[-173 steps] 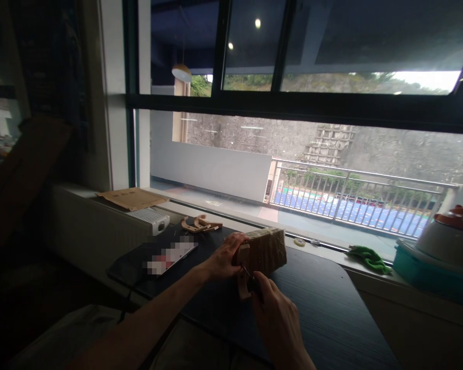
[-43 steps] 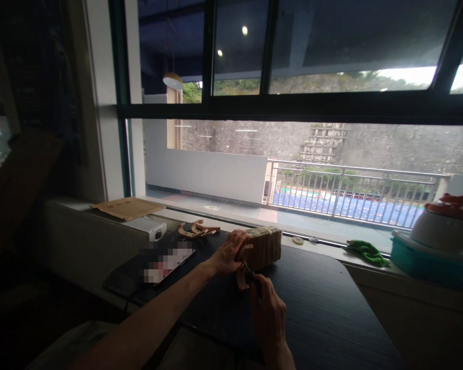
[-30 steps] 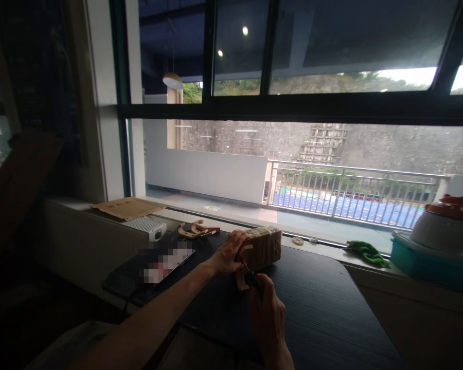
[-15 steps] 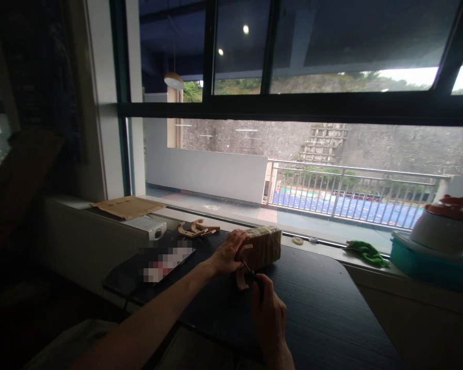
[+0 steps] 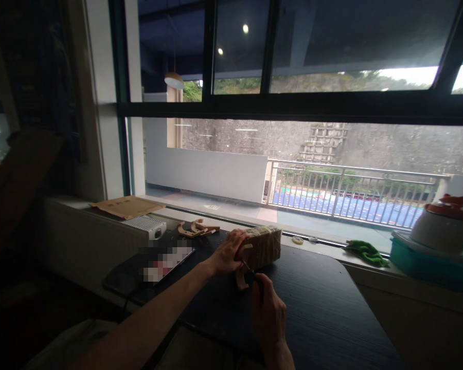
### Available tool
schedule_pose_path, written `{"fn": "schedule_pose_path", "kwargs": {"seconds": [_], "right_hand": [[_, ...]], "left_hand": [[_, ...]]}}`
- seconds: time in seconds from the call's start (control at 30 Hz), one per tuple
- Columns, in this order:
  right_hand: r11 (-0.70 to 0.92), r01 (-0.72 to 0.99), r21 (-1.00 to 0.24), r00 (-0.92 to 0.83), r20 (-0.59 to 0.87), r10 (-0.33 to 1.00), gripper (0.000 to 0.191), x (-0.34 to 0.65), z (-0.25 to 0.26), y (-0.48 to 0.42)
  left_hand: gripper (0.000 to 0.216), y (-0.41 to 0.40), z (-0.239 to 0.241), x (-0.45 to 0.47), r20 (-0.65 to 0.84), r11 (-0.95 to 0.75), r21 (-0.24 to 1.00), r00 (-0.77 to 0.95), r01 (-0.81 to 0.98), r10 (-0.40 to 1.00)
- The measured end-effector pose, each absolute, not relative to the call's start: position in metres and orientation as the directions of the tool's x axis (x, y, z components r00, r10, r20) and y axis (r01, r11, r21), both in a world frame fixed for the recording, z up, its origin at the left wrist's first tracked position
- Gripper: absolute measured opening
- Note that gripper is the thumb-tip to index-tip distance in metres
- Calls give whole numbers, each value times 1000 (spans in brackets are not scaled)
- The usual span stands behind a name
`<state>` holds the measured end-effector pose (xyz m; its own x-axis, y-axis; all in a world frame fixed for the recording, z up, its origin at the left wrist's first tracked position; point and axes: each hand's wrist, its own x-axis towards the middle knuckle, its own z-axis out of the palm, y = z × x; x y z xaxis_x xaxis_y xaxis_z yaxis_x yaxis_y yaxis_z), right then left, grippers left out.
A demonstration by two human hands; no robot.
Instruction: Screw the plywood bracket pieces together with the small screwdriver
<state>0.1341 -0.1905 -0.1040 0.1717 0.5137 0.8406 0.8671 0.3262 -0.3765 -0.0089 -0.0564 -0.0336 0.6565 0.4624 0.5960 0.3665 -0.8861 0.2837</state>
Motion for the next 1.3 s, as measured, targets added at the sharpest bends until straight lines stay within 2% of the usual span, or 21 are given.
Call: {"fn": "schedule_pose_path", "kwargs": {"seconds": [0.17,0.37,0.6,0.7,0.93,1.3], "right_hand": [[347,845,-408,177,824,537,24,134,-104,-191],[414,848,-331,101,868,486,21,135,-102,-190],[323,848,-419,198,817,541,26,135,-106,-190],[331,838,-433,202,811,549,25,134,-106,-190],[432,835,-342,109,871,479,21,136,-105,-189],[318,824,-468,228,789,571,26,135,-106,-191]], "left_hand": [[81,-57,-33,-9,595,-886,290,657,363,464],[80,-56,-34,-9,595,-883,301,653,360,469],[80,-55,-35,-9,591,-886,283,661,367,463],[80,-55,-35,-9,592,-886,283,661,366,462],[80,-56,-34,-9,594,-887,301,659,350,462],[80,-56,-34,-9,594,-885,308,656,350,466]]}}
